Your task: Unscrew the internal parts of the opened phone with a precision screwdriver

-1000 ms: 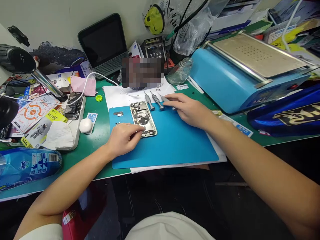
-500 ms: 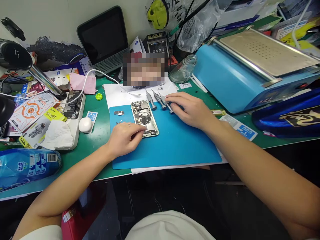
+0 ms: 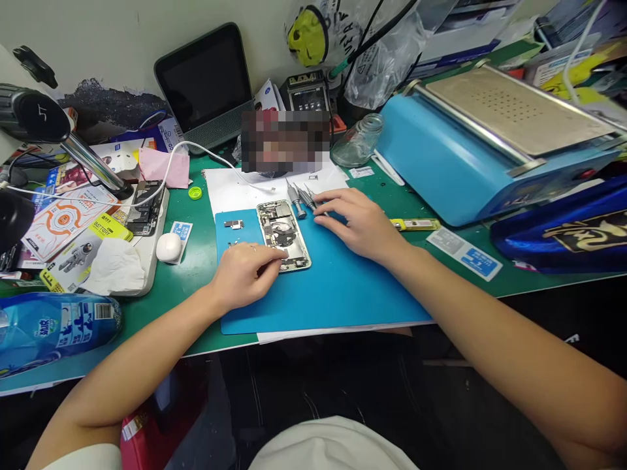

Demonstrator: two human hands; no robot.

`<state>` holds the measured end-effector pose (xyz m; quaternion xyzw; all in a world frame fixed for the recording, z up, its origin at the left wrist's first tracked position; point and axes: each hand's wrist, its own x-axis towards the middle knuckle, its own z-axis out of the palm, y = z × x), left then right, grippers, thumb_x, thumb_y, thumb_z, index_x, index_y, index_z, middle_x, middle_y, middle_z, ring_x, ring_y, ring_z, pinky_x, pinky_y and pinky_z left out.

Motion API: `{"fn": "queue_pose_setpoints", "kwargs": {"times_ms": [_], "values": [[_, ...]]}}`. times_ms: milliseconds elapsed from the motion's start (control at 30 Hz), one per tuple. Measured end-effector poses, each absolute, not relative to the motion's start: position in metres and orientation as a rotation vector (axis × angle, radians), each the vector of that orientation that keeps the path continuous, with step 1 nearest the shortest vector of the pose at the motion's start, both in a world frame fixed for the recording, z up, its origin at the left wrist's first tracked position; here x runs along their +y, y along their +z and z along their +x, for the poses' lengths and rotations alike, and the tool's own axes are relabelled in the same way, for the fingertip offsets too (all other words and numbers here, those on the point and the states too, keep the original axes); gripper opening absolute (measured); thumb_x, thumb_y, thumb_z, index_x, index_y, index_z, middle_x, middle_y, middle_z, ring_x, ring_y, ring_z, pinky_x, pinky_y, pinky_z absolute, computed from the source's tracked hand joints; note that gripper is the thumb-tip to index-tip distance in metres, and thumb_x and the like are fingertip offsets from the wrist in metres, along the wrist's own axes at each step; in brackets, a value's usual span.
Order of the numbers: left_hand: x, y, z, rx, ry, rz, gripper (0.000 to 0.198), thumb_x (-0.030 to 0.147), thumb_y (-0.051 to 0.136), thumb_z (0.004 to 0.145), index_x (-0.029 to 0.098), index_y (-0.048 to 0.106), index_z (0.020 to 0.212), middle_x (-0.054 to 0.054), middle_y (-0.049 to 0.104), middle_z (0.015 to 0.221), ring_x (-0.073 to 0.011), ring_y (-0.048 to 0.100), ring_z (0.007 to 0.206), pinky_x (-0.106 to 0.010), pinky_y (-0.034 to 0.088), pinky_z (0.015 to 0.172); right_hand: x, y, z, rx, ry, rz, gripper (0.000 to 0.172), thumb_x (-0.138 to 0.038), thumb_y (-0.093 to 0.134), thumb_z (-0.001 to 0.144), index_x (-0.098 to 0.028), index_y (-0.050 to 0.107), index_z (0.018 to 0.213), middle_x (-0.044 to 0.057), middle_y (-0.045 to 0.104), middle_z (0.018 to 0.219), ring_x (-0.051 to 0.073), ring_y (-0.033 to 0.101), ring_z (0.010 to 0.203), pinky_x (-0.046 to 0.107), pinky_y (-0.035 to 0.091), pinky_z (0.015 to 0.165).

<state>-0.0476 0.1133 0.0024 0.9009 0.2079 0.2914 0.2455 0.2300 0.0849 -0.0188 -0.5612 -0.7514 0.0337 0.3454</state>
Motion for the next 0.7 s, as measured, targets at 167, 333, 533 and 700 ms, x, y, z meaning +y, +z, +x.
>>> {"fn": "queue_pose_setpoints", "kwargs": {"times_ms": [167, 333, 533, 700], "values": [[0.114, 0.002, -0.048, 0.566, 0.79, 2.462, 0.02, 0.021, 0.052, 0.099, 0.019, 0.073, 0.1, -0.002, 0.076, 0.082, -0.0172, 0.071, 0.074, -0.029, 0.046, 0.067, 0.07, -0.003, 0.215, -1.614, 0.347, -1.356, 0.013, -0.036, 0.066, 0.094, -0.024, 0.071, 0.093, 0.007, 0.076, 0.111, 0.029, 0.072, 0.109, 0.051, 0.057, 0.099], [0.113, 0.002, -0.048, 0.572, 0.769, 2.468, 0.021, 0.021, 0.052, 0.099, 0.02, 0.072, 0.101, -0.002, 0.076, 0.082, -0.0171, 0.071, 0.074, -0.029, 0.045, 0.068, 0.04, 0.017, 0.202, -1.213, 0.558, -1.2, 0.017, -0.046, 0.072, 0.091, -0.03, 0.072, 0.097, 0.002, 0.078, 0.101, 0.028, 0.075, 0.103, 0.049, 0.062, 0.095], [0.113, 0.003, -0.048, 0.578, 0.759, 2.487, 0.022, 0.021, 0.051, 0.099, 0.02, 0.073, 0.102, -0.003, 0.077, 0.085, -0.017, 0.071, 0.075, -0.029, 0.047, 0.07, 0.028, 0.02, 0.202, -1.113, 0.676, -1.274, 0.019, -0.052, 0.068, 0.092, -0.033, 0.071, 0.091, 0.002, 0.076, 0.091, 0.028, 0.076, 0.093, 0.05, 0.068, 0.085], [0.113, 0.004, -0.048, 0.555, 0.778, 2.523, 0.02, 0.02, 0.052, 0.1, 0.019, 0.072, 0.103, -0.002, 0.076, 0.085, -0.0161, 0.07, 0.073, -0.028, 0.048, 0.071, 0.033, 0.013, 0.197, -1.147, 0.561, -1.305, 0.017, -0.051, 0.062, 0.096, -0.036, 0.069, 0.1, 0.002, 0.074, 0.089, 0.029, 0.076, 0.091, 0.053, 0.068, 0.083]]}}
